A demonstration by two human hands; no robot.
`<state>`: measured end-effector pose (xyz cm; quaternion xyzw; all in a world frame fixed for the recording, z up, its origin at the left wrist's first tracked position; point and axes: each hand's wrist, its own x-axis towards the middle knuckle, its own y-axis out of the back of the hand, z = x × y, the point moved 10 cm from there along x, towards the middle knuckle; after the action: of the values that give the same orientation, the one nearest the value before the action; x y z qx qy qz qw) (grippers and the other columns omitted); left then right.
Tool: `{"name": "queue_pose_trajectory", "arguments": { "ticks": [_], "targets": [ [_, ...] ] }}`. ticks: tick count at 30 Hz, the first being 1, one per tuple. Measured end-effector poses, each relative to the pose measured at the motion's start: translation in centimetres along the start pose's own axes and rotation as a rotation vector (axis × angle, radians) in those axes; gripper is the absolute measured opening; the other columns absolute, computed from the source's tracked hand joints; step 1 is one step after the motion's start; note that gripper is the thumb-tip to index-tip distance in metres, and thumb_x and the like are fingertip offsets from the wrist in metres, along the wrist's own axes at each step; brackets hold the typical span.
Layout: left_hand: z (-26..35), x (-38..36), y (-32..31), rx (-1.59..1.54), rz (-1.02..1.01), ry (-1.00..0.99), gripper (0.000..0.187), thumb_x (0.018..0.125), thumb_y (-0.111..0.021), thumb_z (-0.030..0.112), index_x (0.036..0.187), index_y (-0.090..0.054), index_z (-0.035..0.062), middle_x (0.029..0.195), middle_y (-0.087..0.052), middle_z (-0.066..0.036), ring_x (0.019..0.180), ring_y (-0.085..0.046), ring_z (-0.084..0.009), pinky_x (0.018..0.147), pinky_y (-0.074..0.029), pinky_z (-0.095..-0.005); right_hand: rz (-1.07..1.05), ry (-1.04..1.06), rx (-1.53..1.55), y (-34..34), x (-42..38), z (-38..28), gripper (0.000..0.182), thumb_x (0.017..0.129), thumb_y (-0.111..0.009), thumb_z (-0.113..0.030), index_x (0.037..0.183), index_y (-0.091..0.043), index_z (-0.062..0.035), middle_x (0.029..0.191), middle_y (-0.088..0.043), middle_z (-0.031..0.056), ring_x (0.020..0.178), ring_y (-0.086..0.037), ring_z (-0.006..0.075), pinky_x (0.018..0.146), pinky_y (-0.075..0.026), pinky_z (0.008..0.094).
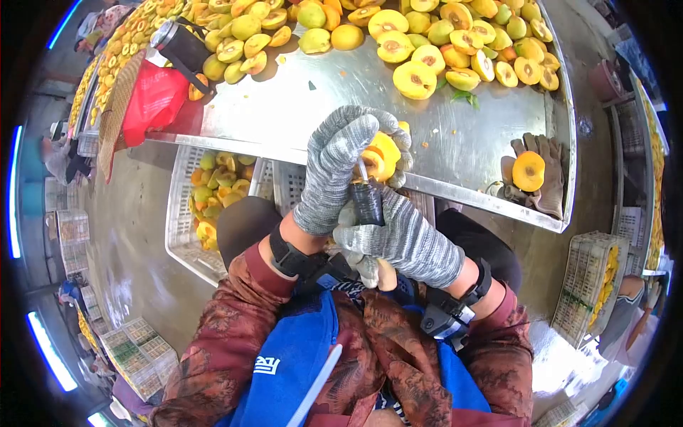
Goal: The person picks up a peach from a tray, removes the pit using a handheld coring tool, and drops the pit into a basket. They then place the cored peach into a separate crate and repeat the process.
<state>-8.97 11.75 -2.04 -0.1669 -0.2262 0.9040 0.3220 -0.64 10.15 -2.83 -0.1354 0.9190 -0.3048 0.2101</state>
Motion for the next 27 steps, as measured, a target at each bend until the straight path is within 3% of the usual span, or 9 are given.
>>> {"name": "queue_pose_trajectory", "arguments": {
  "ticks": [3,7,10,16,18,20,22,26,27],
  "targets": [
    [1.2,-0.1,0.3,0.284,0.026,-0.142,0.040,0.085,-0.044,0.036,0.088,-0.054,-0.0026,0.072,-0.058,-0.017,0.056,-0.057,-0.0226,0.049,-0.049,-0.0293,0.366,0.209,-0.498,2.4,0.0,-1.8,0.036,0.076,-0.062,-0.014,0.103,-0.045,0.0024,0.083,-0.056,0.0061,0.074,-0.054,0.0131,0.065,-0.046,0.0253],
    [2.3,-0.8,1.4,0.258,0.140,-0.238,0.021,0.082,-0.054,0.021,0.091,-0.057,0.0017,0.081,-0.061,-0.008,0.074,-0.059,-0.0130,0.068,-0.049,-0.0258,0.512,0.292,-1.210,2.3,-0.6,-3.1,0.045,0.075,-0.060,-0.012,0.112,-0.039,0.0045,0.082,-0.056,0.0145,0.073,-0.057,0.0237,0.064,-0.046,0.0321],
    [3.6,-1.7,1.1,0.392,0.116,-0.286,0.023,0.082,-0.054,0.023,0.090,-0.057,0.0019,0.083,-0.060,-0.007,0.076,-0.058,-0.0136,0.071,-0.048,-0.0265,0.627,0.258,-1.346,4.0,-0.9,-3.8,0.044,0.076,-0.057,-0.013,0.113,-0.039,0.0019,0.076,-0.055,0.0188,0.069,-0.057,0.0326,0.059,-0.045,0.0382],
    [3.1,-1.9,7.7,0.721,0.252,-0.293,0.022,0.085,-0.051,0.014,0.103,-0.050,0.0020,0.090,-0.056,-0.009,0.080,-0.058,-0.0173,0.075,-0.047,-0.0284,0.772,0.388,-1.495,3.5,-1.8,-5.5,0.032,0.076,-0.058,-0.018,0.103,-0.046,-0.0047,0.072,-0.056,0.0192,0.066,-0.057,0.0342,0.056,-0.045,0.0411],
    [2.0,-2.5,7.6,-0.181,0.174,-0.059,0.023,0.087,-0.047,0.017,0.104,-0.049,0.0024,0.092,-0.056,-0.010,0.082,-0.058,-0.0181,0.077,-0.048,-0.0287,0.636,0.330,-1.311,3.1,-1.2,-4.7,0.031,0.077,-0.054,-0.018,0.100,-0.046,0.0008,0.076,-0.055,0.0172,0.064,-0.056,0.0332,0.058,-0.046,0.0395],
    [1.3,-3.1,7.9,-0.130,0.210,-0.050,0.025,0.089,-0.042,0.020,0.103,-0.050,0.0011,0.092,-0.056,-0.010,0.084,-0.058,-0.0177,0.076,-0.048,-0.0278,0.579,0.381,-1.219,2.6,-0.7,-4.3,0.031,0.075,-0.057,-0.018,0.097,-0.045,0.0013,0.073,-0.054,0.0188,0.066,-0.055,0.0353,0.058,-0.045,0.0400],
    [3.7,-4.0,6.3,0.295,0.194,-0.357,0.038,0.089,-0.039,0.035,0.100,-0.052,0.0012,0.090,-0.059,-0.012,0.080,-0.060,-0.0199,0.076,-0.049,-0.0312,0.596,0.391,-1.172,2.1,-0.6,-4.5,0.033,0.071,-0.063,-0.016,0.096,-0.048,-0.0016,0.070,-0.055,0.0174,0.065,-0.056,0.0333,0.058,-0.044,0.0375],
    [3.9,-4.2,4.4,0.317,0.182,-0.303,0.037,0.089,-0.040,0.033,0.099,-0.052,-0.0005,0.091,-0.058,-0.012,0.083,-0.058,-0.0182,0.077,-0.048,-0.0304,0.591,0.402,-1.060,2.4,-0.1,-3.0,0.034,0.069,-0.065,-0.014,0.095,-0.047,0.0007,0.072,-0.054,0.0172,0.067,-0.055,0.0322,0.059,-0.044,0.0373],
    [4.6,-5.1,5.2,0.791,0.327,-0.507,0.037,0.088,-0.041,0.033,0.099,-0.052,-0.0009,0.092,-0.057,-0.012,0.084,-0.057,-0.0178,0.078,-0.047,-0.0302,0.601,0.455,-1.067,2.0,-0.5,-3.3,0.034,0.069,-0.064,-0.012,0.096,-0.046,0.0011,0.073,-0.055,0.0165,0.067,-0.056,0.0313,0.060,-0.044,0.0373]
  ]
}}
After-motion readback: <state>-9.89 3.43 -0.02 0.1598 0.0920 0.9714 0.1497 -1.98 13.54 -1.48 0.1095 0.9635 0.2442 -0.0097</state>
